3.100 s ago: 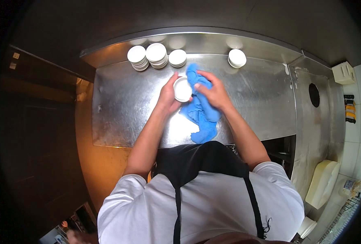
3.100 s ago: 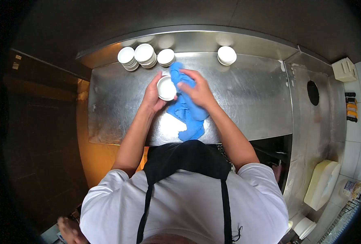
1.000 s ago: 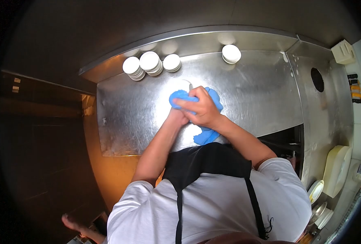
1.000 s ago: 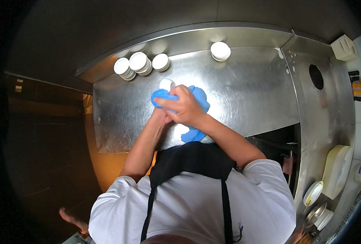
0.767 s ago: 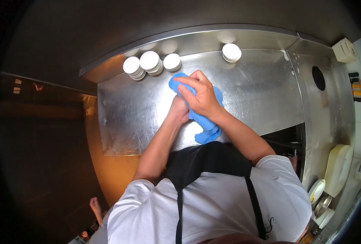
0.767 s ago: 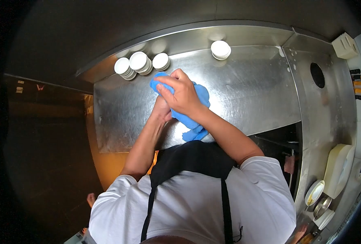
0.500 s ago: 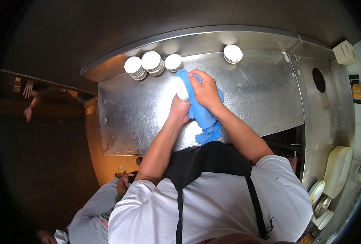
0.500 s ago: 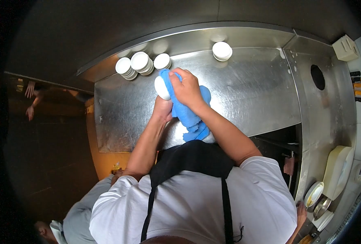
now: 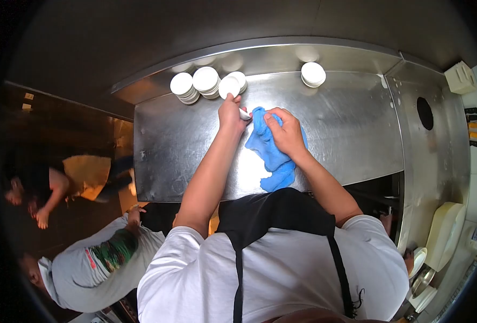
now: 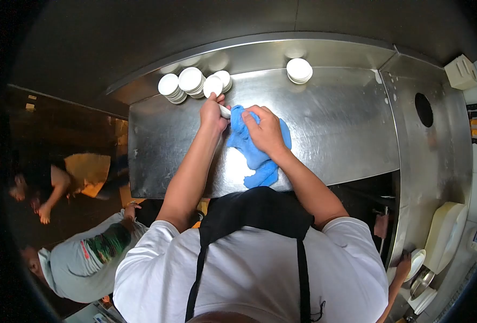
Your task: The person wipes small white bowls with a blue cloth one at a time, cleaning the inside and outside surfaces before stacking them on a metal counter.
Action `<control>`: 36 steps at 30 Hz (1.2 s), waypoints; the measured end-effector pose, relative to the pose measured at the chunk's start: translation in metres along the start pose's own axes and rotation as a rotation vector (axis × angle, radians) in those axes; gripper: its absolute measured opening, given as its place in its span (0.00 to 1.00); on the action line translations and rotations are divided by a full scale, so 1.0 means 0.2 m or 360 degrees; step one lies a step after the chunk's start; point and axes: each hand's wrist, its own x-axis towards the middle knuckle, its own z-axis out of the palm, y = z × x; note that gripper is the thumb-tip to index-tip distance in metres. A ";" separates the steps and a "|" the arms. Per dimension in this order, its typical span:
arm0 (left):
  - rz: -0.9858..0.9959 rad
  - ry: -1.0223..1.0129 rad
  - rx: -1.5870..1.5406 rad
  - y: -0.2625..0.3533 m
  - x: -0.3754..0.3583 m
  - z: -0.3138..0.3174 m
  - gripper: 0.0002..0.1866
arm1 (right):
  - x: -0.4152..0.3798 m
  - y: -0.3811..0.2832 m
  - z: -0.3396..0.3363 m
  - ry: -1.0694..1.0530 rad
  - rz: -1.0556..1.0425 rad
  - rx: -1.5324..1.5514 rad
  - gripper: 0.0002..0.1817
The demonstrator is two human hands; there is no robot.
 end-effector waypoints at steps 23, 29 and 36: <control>0.0027 -0.0934 -0.0147 -0.05 -0.13 -0.10 0.33 | 0.07 0.02 0.10 -0.0093 -0.1084 -0.0542 0.10; 0.0954 -0.0525 0.0303 -0.10 -0.21 -0.12 0.28 | 0.08 -0.01 0.17 0.0014 -0.0846 -0.0669 0.09; 0.0609 -0.0605 -0.0074 -0.16 -0.18 -0.13 0.28 | 0.06 0.01 0.18 -0.0051 -0.0922 -0.0420 0.09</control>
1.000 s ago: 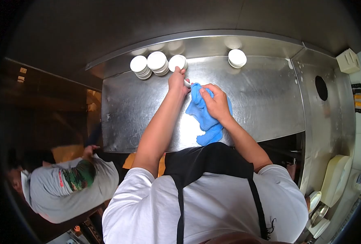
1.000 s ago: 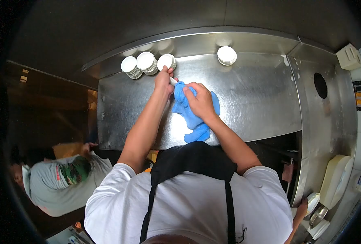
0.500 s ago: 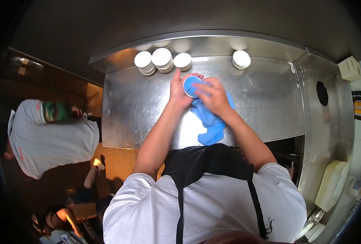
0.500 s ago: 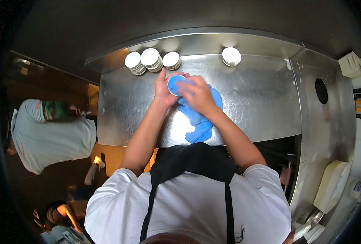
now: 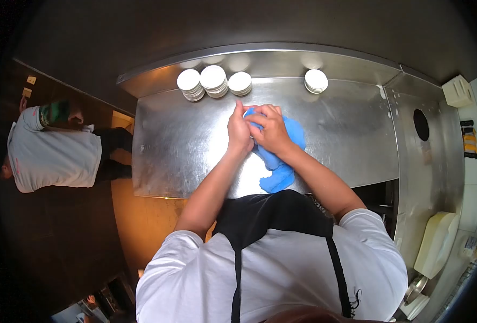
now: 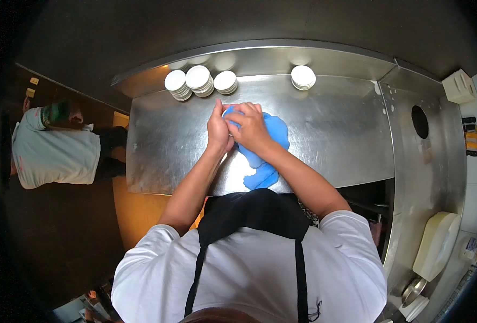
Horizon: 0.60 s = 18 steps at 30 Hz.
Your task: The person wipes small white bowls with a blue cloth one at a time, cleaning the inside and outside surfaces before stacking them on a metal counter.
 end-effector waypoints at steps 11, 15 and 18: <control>0.0129 -0.0053 0.0075 0.07 -0.04 0.02 0.23 | -0.01 -0.05 0.03 -0.0067 0.0092 0.0085 0.10; 0.0426 -0.0145 0.0370 0.06 -0.03 -0.02 0.13 | 0.03 -0.07 0.04 0.0273 0.0003 -0.0460 0.12; 0.0590 -0.0085 0.0516 0.18 -0.05 0.03 0.07 | 0.03 -0.04 0.04 0.0430 0.0198 -0.0334 0.10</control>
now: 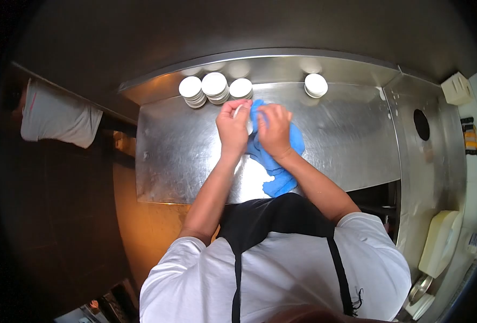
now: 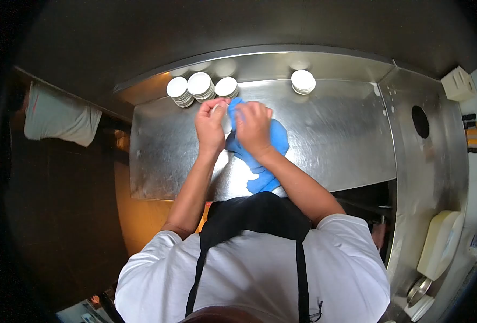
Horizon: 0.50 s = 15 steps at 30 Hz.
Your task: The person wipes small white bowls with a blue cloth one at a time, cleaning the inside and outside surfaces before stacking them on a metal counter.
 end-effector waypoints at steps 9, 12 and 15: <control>-0.0096 -0.0314 -0.0446 0.06 0.03 0.08 0.09 | 0.14 -0.16 -0.10 -0.0049 0.0695 0.1799 0.22; -0.0120 -0.0178 -0.0562 0.08 0.07 0.09 0.10 | 0.05 -0.16 -0.07 -0.0056 0.0879 0.1786 0.19; -0.0316 -0.0201 -0.0679 0.07 0.12 0.04 0.14 | 0.00 -0.23 -0.16 -0.0173 0.0725 0.1383 0.16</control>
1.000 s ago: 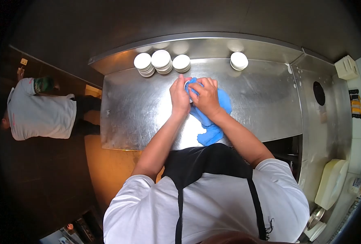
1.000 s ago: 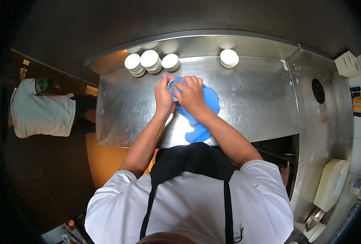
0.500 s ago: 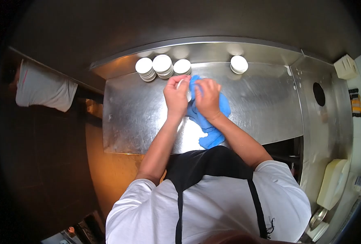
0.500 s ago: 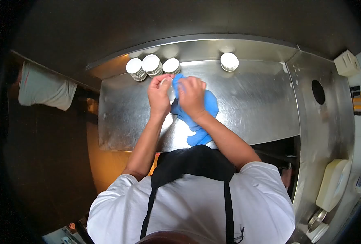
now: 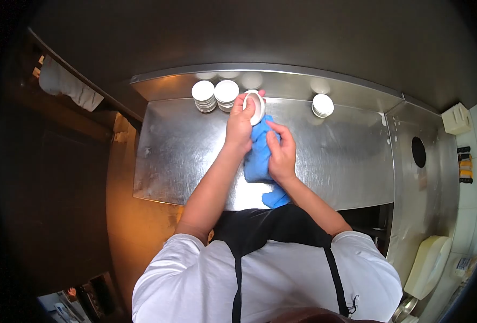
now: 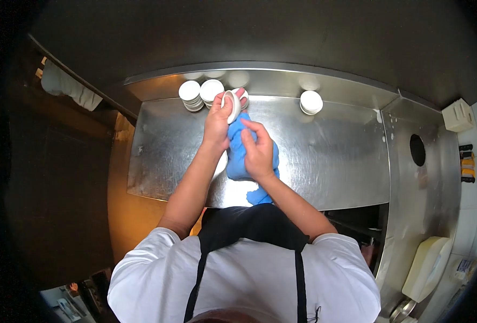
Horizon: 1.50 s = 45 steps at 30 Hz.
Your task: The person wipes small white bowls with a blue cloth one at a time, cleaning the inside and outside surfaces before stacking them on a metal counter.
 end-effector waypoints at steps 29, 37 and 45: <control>-0.0226 0.0052 -0.0223 -0.15 -0.43 -0.19 0.22 | -0.07 0.06 0.13 -0.0045 -0.0268 -0.0311 0.18; -0.0273 -0.0054 0.0247 -0.04 -0.49 -0.33 0.29 | -0.15 0.02 0.29 -0.0151 0.0155 -0.0599 0.20; 0.1144 -0.0216 0.1159 0.01 -0.37 -0.50 0.35 | -0.16 0.21 0.27 0.0052 0.0771 0.0001 0.26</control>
